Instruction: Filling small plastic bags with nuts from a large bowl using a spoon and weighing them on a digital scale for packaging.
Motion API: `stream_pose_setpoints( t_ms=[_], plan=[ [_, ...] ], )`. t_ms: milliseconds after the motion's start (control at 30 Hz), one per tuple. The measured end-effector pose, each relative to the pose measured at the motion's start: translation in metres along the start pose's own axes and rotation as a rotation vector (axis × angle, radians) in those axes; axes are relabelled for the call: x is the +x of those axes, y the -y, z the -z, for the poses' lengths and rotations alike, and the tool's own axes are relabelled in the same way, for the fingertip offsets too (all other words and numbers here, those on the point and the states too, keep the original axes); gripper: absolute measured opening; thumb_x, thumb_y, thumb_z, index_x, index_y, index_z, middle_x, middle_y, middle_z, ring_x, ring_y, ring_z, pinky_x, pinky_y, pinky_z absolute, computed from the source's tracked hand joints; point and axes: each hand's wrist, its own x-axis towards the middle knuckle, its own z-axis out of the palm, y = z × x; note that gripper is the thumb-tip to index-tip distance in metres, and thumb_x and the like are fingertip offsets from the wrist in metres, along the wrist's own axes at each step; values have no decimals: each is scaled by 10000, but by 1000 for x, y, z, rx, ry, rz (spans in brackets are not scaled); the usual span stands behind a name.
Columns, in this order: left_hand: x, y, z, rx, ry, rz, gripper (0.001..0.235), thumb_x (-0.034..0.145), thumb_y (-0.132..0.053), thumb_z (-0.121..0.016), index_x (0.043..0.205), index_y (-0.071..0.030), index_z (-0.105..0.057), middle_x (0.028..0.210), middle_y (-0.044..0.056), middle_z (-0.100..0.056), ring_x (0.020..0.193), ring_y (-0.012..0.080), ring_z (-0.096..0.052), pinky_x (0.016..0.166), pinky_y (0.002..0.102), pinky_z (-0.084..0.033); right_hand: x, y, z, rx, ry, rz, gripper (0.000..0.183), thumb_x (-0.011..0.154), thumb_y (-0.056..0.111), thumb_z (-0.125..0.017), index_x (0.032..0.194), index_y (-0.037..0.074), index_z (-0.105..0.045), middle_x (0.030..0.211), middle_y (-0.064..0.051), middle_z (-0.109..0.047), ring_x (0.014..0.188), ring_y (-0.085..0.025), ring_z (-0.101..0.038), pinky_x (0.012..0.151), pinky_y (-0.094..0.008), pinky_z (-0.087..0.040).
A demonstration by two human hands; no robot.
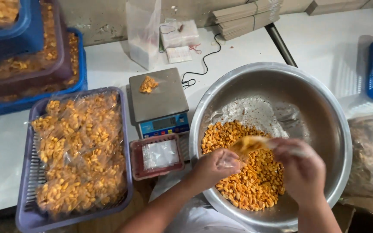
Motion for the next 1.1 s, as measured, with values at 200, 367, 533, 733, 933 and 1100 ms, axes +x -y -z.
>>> stream_pose_setpoints(
  t_ms=[200, 367, 533, 733, 933, 1100],
  plan=[
    [15, 14, -5, 19, -57, -72, 485, 873, -141, -722, 1310, -315, -607, 1256, 66, -711, 997, 197, -733, 673, 237, -652, -10, -19, -2, -76, 49, 320, 331, 887, -191, -412, 1019, -2, -650, 1061, -146, -715, 1036, -258, -741, 936, -347, -643],
    [24, 37, 24, -405, 48, -612, 208, 1073, -16, -478, 1131, -145, -632, 1153, 104, -678, 1223, 301, -660, 980, 409, -668, -38, -115, -5, -448, -40, -201, 202, 1025, -4, -564, 1166, 10, -707, 1259, -178, -718, 1134, -326, -686, 967, -451, -557],
    [67, 72, 130, 57, -759, -836, 142, 1004, 12, -557, 1080, -68, -647, 1018, 61, -713, 782, 146, -621, 738, 263, -571, -71, -109, -31, -306, 112, -716, 265, 1050, 57, -507, 1136, 17, -754, 832, -116, -714, 510, -133, -493, 393, -236, -361],
    [96, 59, 199, 918, -679, 22, 578, 963, -165, -583, 1492, -74, -369, 1689, 139, -27, 1529, 422, -79, 1155, 548, -319, -60, -80, -17, 120, -72, -829, 245, 1098, 68, -516, 1170, -37, -726, 793, -163, -632, 590, -171, -468, 463, -229, -345],
    [112, 45, 202, 561, -1039, -508, 467, 954, -274, -691, 1360, -120, -520, 1245, 82, -605, 1131, 268, -616, 951, 502, -447, -33, -56, 4, 236, -130, -605, 220, 1101, 91, -538, 1146, -56, -696, 879, -120, -620, 731, -166, -525, 631, -253, -435],
    [61, -3, 138, -678, -663, -397, 144, 991, -83, -637, 1129, -124, -627, 931, 28, -713, 908, 178, -727, 856, 286, -649, -16, -39, 7, 159, -196, -594, 190, 1099, 94, -577, 1155, -35, -705, 857, -120, -628, 740, -174, -551, 662, -271, -447]
  ],
)
